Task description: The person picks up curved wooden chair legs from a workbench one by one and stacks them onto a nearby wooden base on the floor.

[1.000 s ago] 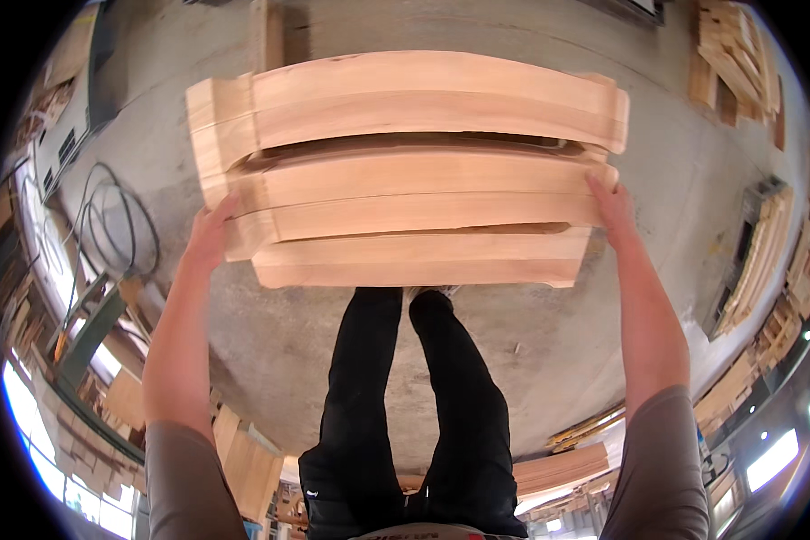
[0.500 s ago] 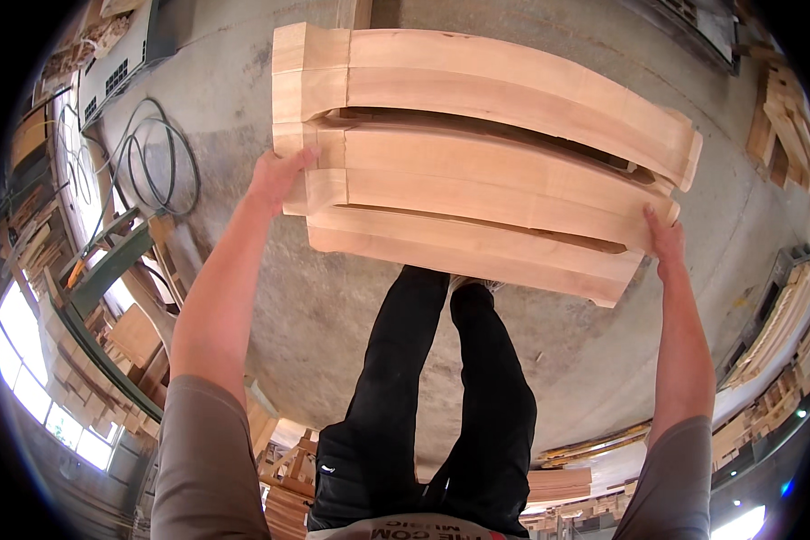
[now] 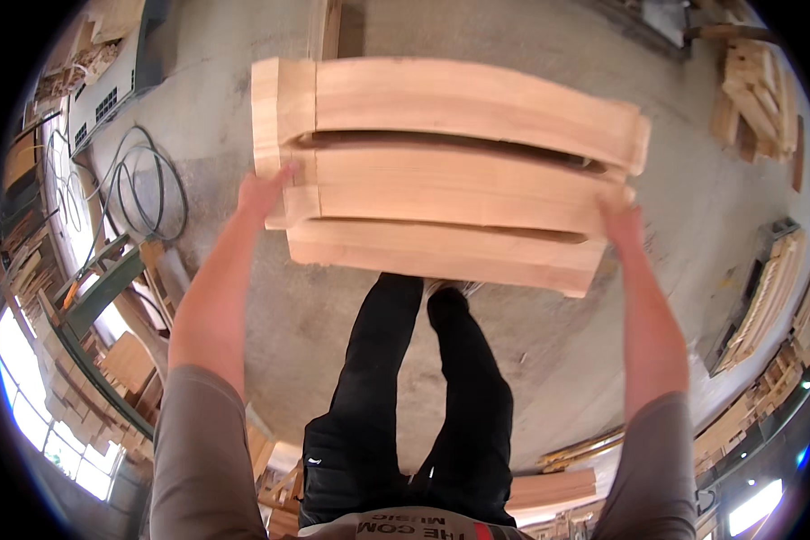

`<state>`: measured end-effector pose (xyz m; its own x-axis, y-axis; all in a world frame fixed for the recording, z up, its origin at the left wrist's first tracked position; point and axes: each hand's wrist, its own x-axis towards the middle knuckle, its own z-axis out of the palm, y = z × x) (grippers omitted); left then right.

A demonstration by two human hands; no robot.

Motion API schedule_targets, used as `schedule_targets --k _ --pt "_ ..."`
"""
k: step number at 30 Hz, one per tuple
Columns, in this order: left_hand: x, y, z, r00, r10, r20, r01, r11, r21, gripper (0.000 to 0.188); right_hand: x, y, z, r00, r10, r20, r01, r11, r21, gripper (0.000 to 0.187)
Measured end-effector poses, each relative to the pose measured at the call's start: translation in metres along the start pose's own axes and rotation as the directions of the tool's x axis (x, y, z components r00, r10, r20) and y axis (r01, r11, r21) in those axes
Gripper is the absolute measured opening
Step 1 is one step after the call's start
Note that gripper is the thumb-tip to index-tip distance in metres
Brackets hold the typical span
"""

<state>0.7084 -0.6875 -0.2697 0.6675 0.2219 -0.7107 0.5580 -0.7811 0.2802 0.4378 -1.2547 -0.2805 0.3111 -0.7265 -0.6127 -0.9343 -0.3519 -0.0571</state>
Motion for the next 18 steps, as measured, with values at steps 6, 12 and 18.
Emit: schedule_targets --k 6,12,18 --pt "-0.086 -0.054 -0.022 0.982 0.135 -0.130 -0.079 0.927 0.366 0.089 -0.129 0.075 0.008 0.999 -0.005 0.047 0.007 0.999 -0.040 0.095" --pt "-0.294 -0.180 -0.045 0.972 0.100 0.211 -0.192 0.858 0.477 0.059 -0.327 0.199 0.037 0.879 -0.175 0.443 0.263 0.954 -0.144 0.046" --pt "-0.485 -0.253 -0.045 0.926 -0.341 0.164 0.336 0.940 0.058 0.051 -0.377 0.195 -0.009 0.837 -0.158 0.524 0.186 0.983 0.000 0.043"
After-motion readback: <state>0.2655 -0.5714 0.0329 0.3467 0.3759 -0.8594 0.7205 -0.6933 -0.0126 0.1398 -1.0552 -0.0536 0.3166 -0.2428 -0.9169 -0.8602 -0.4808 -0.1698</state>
